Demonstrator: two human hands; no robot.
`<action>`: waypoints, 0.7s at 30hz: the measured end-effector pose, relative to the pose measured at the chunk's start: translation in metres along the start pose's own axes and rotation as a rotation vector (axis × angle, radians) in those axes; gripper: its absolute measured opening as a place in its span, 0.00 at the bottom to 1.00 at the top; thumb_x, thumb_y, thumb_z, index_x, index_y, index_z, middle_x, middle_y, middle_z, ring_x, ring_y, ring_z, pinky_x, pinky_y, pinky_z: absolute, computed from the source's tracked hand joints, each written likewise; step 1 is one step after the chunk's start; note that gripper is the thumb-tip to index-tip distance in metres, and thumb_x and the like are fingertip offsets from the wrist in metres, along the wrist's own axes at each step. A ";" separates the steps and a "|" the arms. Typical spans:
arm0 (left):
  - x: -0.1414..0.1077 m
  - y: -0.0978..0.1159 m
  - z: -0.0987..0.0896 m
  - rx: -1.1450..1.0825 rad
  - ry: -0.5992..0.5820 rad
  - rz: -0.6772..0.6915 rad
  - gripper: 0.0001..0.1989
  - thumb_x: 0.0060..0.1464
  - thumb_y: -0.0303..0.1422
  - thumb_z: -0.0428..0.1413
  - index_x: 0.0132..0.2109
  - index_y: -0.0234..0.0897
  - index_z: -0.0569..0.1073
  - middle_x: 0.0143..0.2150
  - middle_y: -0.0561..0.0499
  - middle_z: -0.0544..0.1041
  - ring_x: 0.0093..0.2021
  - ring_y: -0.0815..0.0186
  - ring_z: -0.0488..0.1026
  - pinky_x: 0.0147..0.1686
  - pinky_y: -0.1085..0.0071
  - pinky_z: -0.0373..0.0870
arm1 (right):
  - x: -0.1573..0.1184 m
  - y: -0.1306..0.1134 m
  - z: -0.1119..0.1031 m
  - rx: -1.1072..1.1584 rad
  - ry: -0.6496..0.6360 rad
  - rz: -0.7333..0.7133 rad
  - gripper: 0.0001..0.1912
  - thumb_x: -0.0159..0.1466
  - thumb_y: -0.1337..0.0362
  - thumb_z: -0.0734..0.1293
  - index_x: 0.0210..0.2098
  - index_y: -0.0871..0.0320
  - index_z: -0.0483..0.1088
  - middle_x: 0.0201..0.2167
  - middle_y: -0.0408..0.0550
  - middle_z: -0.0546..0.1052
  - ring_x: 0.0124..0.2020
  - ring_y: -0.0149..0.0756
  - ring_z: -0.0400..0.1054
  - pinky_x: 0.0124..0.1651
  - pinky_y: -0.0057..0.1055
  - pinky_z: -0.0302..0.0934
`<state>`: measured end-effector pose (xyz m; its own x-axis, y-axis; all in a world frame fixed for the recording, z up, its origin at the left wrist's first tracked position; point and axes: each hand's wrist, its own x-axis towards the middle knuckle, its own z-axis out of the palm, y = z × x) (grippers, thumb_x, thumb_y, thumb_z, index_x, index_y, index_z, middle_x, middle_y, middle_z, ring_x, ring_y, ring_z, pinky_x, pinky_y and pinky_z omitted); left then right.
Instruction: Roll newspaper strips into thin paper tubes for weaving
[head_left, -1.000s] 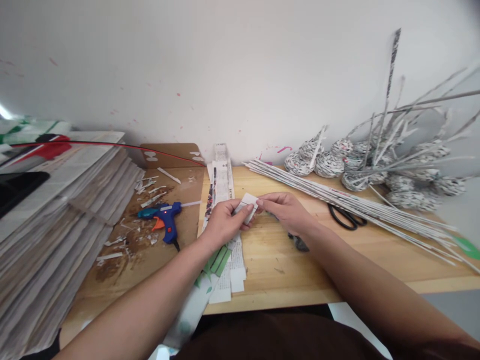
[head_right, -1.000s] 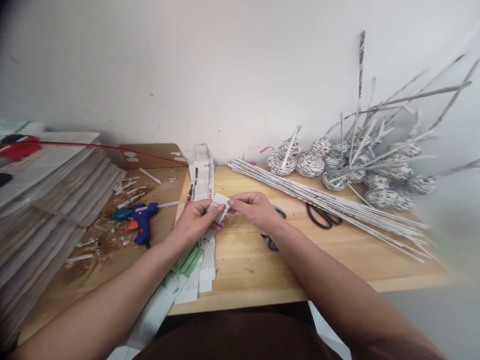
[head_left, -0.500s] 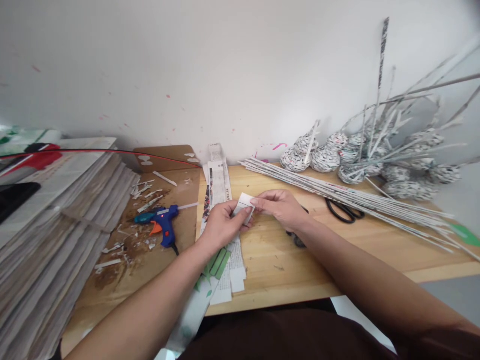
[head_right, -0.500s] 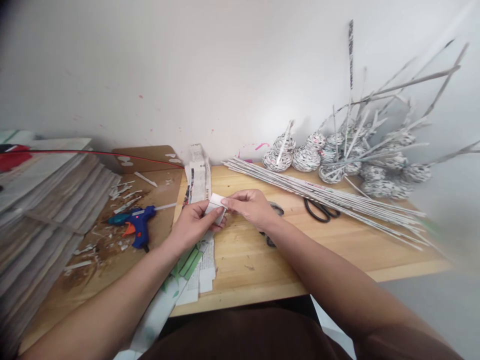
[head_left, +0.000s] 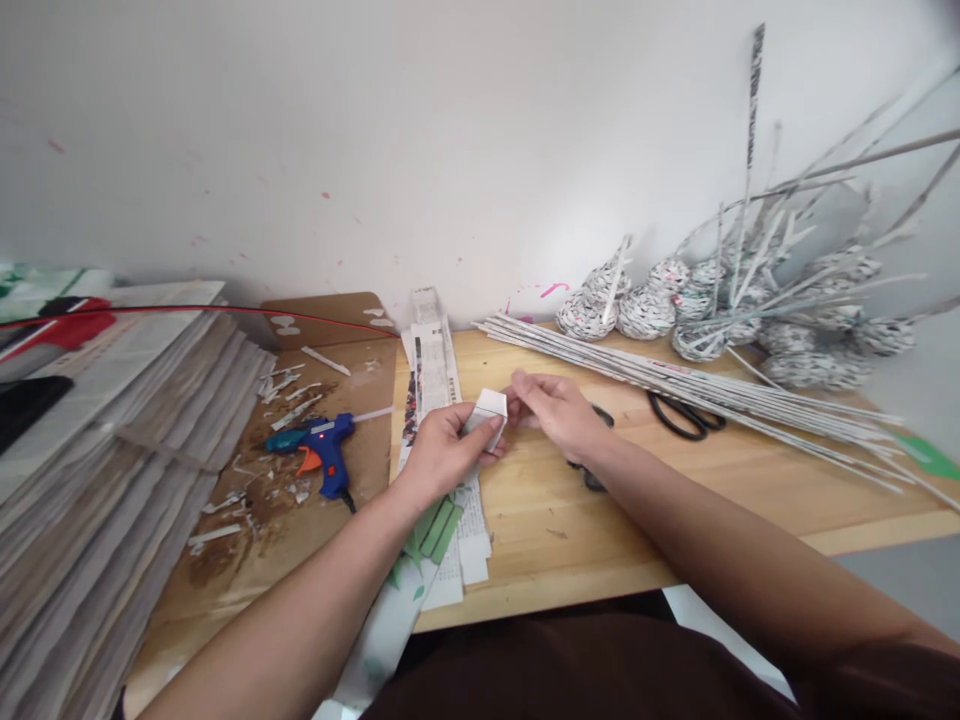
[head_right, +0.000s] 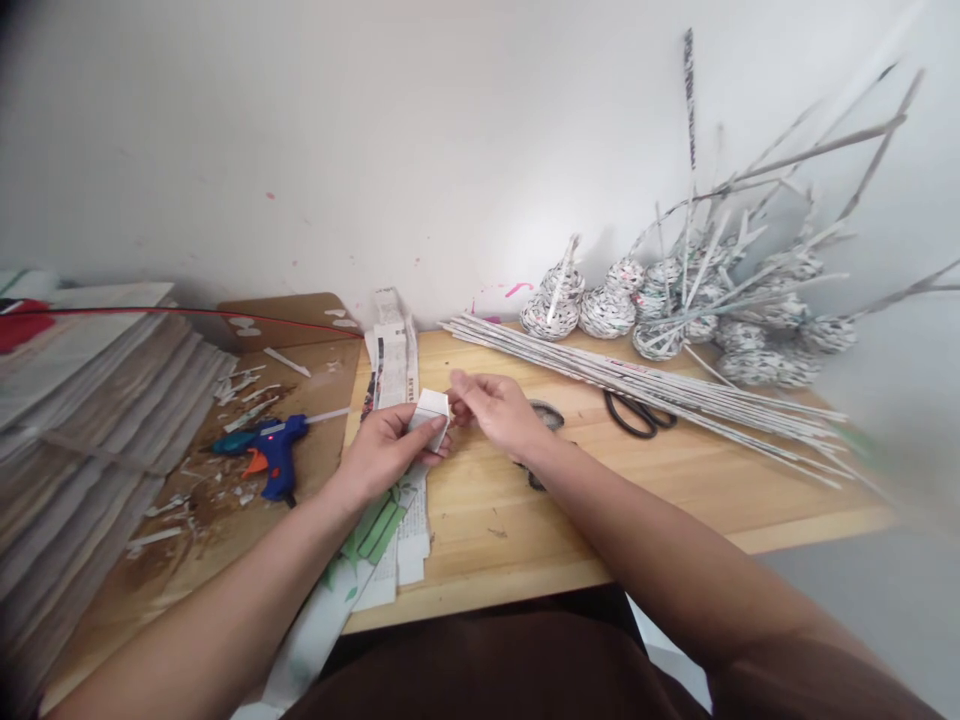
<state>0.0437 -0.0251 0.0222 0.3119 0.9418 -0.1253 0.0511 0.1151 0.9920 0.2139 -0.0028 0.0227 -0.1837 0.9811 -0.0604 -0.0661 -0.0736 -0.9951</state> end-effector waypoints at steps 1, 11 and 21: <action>0.001 0.000 -0.001 -0.010 0.014 -0.007 0.17 0.49 0.45 0.61 0.36 0.33 0.76 0.28 0.49 0.78 0.28 0.65 0.76 0.30 0.71 0.74 | 0.000 -0.002 -0.002 0.022 -0.009 0.020 0.27 0.58 0.41 0.65 0.28 0.62 0.73 0.24 0.47 0.73 0.26 0.31 0.67 0.34 0.30 0.64; 0.004 -0.001 -0.003 -0.053 0.051 -0.026 0.17 0.48 0.44 0.62 0.36 0.33 0.76 0.28 0.48 0.79 0.28 0.66 0.76 0.29 0.71 0.74 | -0.001 -0.010 -0.011 -0.288 -0.084 -0.092 0.17 0.55 0.65 0.71 0.45 0.58 0.76 0.48 0.52 0.77 0.50 0.40 0.70 0.55 0.37 0.62; 0.003 0.000 -0.002 -0.043 0.072 -0.028 0.16 0.48 0.44 0.62 0.34 0.32 0.76 0.28 0.48 0.78 0.27 0.66 0.75 0.29 0.71 0.74 | 0.000 -0.010 -0.012 -0.270 0.073 0.028 0.24 0.59 0.46 0.66 0.20 0.60 0.73 0.16 0.47 0.71 0.19 0.29 0.65 0.23 0.26 0.60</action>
<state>0.0431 -0.0217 0.0214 0.2419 0.9582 -0.1531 0.0171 0.1535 0.9880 0.2268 -0.0001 0.0316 -0.1099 0.9904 -0.0837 0.2032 -0.0600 -0.9773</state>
